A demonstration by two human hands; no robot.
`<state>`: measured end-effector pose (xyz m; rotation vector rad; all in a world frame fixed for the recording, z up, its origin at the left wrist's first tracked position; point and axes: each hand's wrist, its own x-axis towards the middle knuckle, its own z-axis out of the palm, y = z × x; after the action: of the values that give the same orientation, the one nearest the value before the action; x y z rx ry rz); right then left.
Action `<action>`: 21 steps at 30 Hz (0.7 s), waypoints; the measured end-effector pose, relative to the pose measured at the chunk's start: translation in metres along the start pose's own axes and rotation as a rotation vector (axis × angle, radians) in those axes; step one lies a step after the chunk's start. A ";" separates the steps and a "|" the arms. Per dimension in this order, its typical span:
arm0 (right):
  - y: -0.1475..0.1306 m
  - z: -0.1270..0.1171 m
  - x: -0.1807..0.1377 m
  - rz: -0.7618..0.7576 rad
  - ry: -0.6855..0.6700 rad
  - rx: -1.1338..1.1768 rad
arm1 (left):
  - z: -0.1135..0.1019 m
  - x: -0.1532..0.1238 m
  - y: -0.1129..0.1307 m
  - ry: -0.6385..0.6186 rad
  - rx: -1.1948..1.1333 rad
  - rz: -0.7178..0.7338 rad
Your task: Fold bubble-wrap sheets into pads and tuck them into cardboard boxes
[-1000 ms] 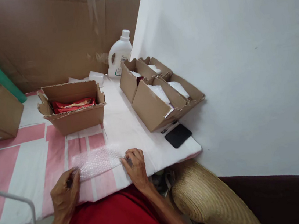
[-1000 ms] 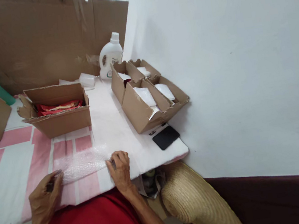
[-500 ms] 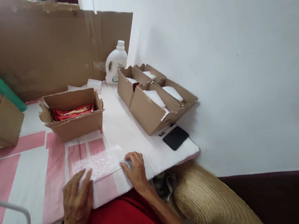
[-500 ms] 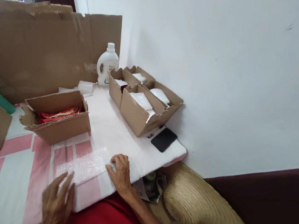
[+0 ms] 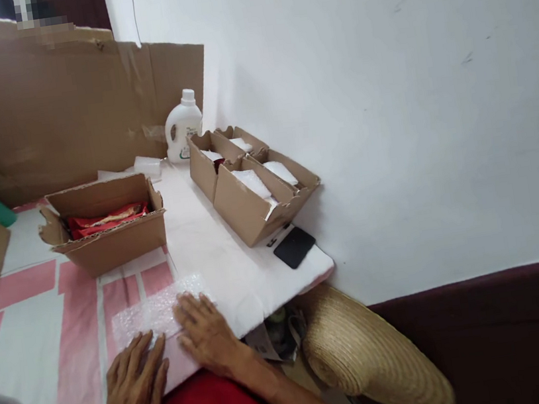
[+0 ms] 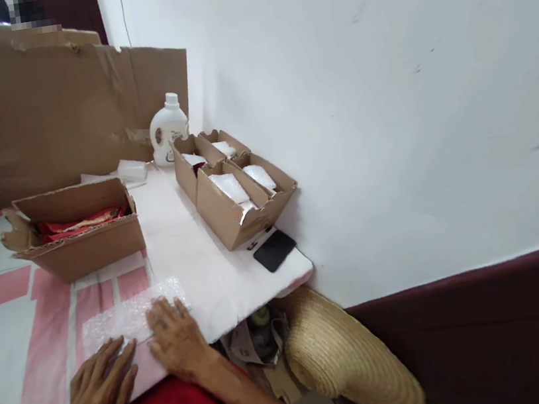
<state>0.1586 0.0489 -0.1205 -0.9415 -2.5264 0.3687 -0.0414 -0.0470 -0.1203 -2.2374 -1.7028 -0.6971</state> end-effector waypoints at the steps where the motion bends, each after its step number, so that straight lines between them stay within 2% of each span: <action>1: 0.013 -0.005 -0.005 0.043 0.018 -0.028 | 0.000 0.001 -0.001 0.001 0.001 -0.005; 3: 0.031 -0.017 -0.013 0.094 0.065 -0.059 | -0.001 0.003 -0.008 -0.015 -0.001 -0.004; 5: 0.034 -0.027 -0.015 0.055 0.109 -0.070 | -0.002 0.007 -0.018 -0.045 -0.016 0.039; 7: 0.020 -0.027 -0.009 -0.050 0.132 -0.073 | -0.003 0.011 -0.028 -0.053 -0.024 0.117; 10: -0.009 -0.013 0.006 -0.198 0.086 -0.056 | -0.006 0.022 -0.033 -0.041 -0.003 0.200; 12: -0.021 -0.001 0.014 -0.216 0.072 -0.043 | -0.008 0.030 -0.025 -0.048 0.006 0.198; 15: -0.022 0.010 0.012 -0.166 0.109 -0.022 | -0.011 0.040 -0.001 -0.072 -0.055 0.134; 18: -0.012 0.008 -0.003 -0.163 0.130 0.059 | -0.020 0.046 0.020 -0.101 -0.191 0.102; 21: -0.002 -0.003 -0.020 -0.162 0.166 0.191 | -0.032 0.043 0.022 -0.115 -0.288 0.123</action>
<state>0.1725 0.0340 -0.1226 -0.6615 -2.3477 0.4527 -0.0188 -0.0327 -0.0688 -2.5989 -1.5826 -0.8464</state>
